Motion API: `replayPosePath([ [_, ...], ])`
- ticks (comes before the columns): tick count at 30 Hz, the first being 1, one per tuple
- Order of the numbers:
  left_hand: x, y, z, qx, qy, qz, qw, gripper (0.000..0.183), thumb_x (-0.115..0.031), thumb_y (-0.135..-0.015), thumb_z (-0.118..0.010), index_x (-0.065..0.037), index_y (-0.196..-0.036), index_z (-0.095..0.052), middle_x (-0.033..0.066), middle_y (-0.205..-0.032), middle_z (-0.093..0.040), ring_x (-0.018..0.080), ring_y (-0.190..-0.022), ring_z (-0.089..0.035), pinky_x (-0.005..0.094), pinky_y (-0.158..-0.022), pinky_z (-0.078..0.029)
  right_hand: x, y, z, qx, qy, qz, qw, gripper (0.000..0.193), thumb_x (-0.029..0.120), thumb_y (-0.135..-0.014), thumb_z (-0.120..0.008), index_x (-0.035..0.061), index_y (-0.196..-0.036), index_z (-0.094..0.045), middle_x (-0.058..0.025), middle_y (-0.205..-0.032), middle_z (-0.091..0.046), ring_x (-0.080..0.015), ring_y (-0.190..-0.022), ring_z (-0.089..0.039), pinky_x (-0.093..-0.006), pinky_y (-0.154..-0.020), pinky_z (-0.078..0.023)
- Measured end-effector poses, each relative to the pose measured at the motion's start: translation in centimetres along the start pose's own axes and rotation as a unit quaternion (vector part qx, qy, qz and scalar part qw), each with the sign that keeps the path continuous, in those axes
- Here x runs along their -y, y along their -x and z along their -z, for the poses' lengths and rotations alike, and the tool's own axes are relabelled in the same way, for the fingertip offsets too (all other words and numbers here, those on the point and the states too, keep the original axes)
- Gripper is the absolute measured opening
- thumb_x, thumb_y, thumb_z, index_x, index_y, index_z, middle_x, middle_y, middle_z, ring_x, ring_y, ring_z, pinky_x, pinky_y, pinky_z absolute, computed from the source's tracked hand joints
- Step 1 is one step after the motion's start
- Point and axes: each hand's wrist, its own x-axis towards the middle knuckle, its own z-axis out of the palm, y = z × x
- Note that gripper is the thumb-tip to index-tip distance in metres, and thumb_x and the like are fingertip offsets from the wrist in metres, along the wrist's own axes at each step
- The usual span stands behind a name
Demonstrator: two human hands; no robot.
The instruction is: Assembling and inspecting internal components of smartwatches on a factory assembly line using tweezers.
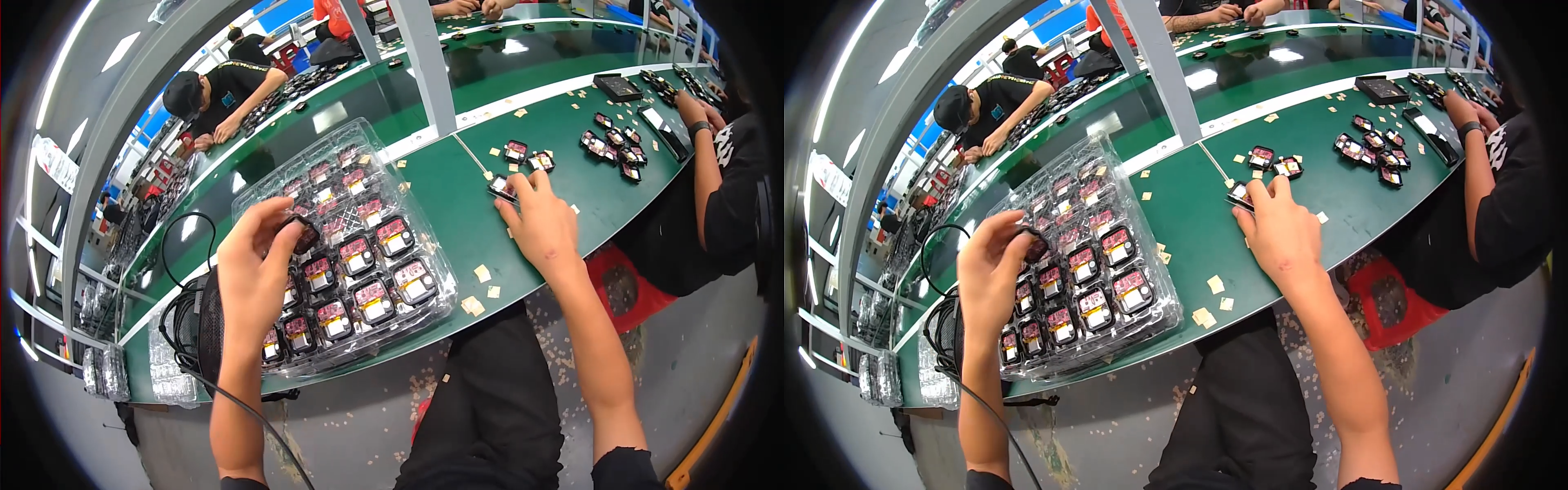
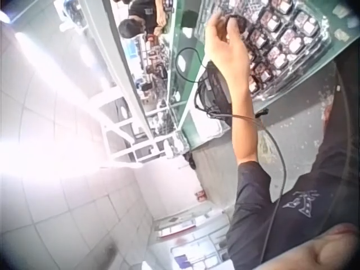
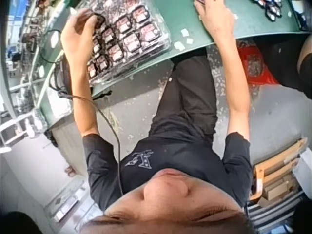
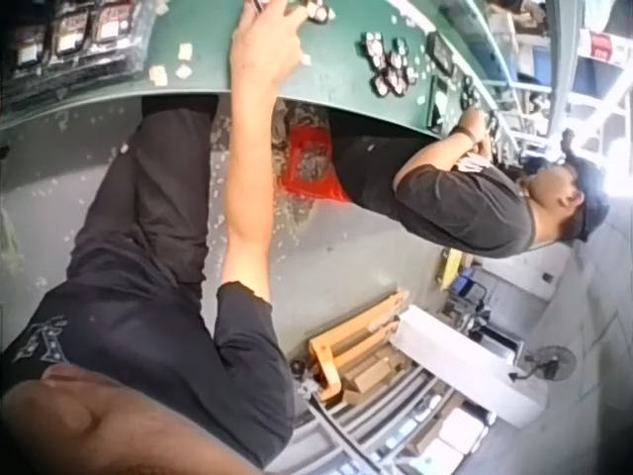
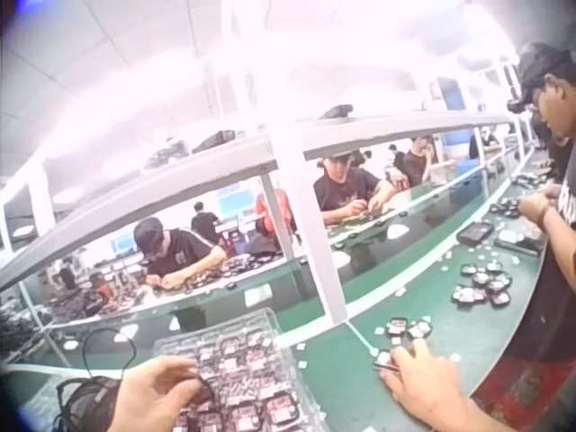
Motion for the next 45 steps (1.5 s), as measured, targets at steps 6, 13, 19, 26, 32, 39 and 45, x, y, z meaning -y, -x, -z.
replayPosePath([
  [6,3.5,-1.6,0.6,0.016,-0.205,-0.062,0.977,0.022,-0.007,-0.091,-0.077,0.003,-0.11,-0.074,0.0157,-0.112,-0.075,0.0298,-0.104,-0.073,0.0369,-0.093,-0.055,0.5,-0.2,0.3,0.02,-0.026,-0.006,0.999,0.031,0.033,-0.096,-0.072,0.0105,-0.116,-0.063,-0.0098,-0.113,-0.063,-0.0387,-0.079,-0.073,-0.0517,-0.067,-0.056],
  [13,3.5,-1.0,0.4,0.044,-0.284,-0.142,0.947,0.019,-0.013,-0.094,-0.074,0.0,-0.108,-0.078,0.0175,-0.129,-0.067,0.0371,-0.119,-0.064,0.0422,-0.102,-0.05,0.3,-0.3,0.1,0.013,-0.029,-0.006,0.999,0.03,0.032,-0.095,-0.073,0.0106,-0.115,-0.063,-0.0094,-0.115,-0.064,-0.0388,-0.082,-0.073,-0.0519,-0.069,-0.056],
  [19,1.0,1.4,0.6,0.025,-0.394,-0.2,0.897,0.04,-0.016,-0.091,-0.077,0.001,-0.126,-0.069,0.0218,-0.143,-0.058,0.043,-0.132,-0.055,0.0481,-0.111,-0.044,0.3,0.0,0.7,0.007,-0.056,-0.005,0.998,0.029,0.032,-0.091,-0.077,0.0098,-0.104,-0.065,-0.0075,-0.111,-0.066,-0.0358,-0.083,-0.072,-0.0493,-0.071,-0.055],
  [26,-4.5,12.3,-4.9,0.137,-0.154,-0.461,0.863,0.034,-0.032,-0.082,-0.087,-0.009,-0.106,-0.078,0.0105,-0.106,-0.074,0.0285,-0.1,-0.074,0.0425,-0.09,-0.062,0.9,2.1,3.6,0.023,-0.17,0.027,0.985,0.027,0.013,-0.081,-0.084,0.0048,-0.097,-0.063,-0.0122,-0.098,-0.067,-0.0345,-0.091,-0.069,-0.0444,-0.077,-0.054],
  [32,-2.1,16.3,-8.0,0.147,0.106,-0.185,0.966,0.042,-0.019,-0.079,-0.092,0.001,-0.111,-0.073,0.0196,-0.111,-0.073,0.0314,-0.103,-0.075,0.0401,-0.087,-0.063,1.6,9.5,5.9,0.029,-0.359,0.124,0.925,0.05,0.01,-0.07,-0.097,0.0047,-0.107,-0.064,-0.0094,-0.111,-0.073,-0.0108,-0.063,-0.05,-0.0257,-0.054,-0.044],
  [39,0.6,19.6,-12.1,0.157,0.56,0.09,0.809,0.071,-0.009,-0.087,-0.086,0.007,-0.146,-0.051,0.0217,-0.15,-0.047,0.0315,-0.137,-0.055,0.0443,-0.111,-0.05,3.9,15.9,6.7,0.179,-0.481,0.11,0.851,0.065,0.021,-0.07,-0.1,0.0045,-0.115,-0.056,-0.0187,-0.111,-0.075,0.0007,-0.057,-0.037,-0.0195,-0.054,-0.036],
  [45,1.4,20.8,-12.7,0.093,0.519,0.102,0.843,0.065,-0.024,-0.091,-0.084,0.007,-0.141,-0.057,0.0222,-0.147,-0.05,0.034,-0.136,-0.056,0.0475,-0.111,-0.05,4.7,16.0,6.8,0.214,-0.423,0.08,0.877,0.057,0.025,-0.08,-0.094,0.0033,-0.12,-0.06,-0.0127,-0.116,-0.065,-0.0119,-0.064,-0.059,-0.0251,-0.056,-0.05],
])
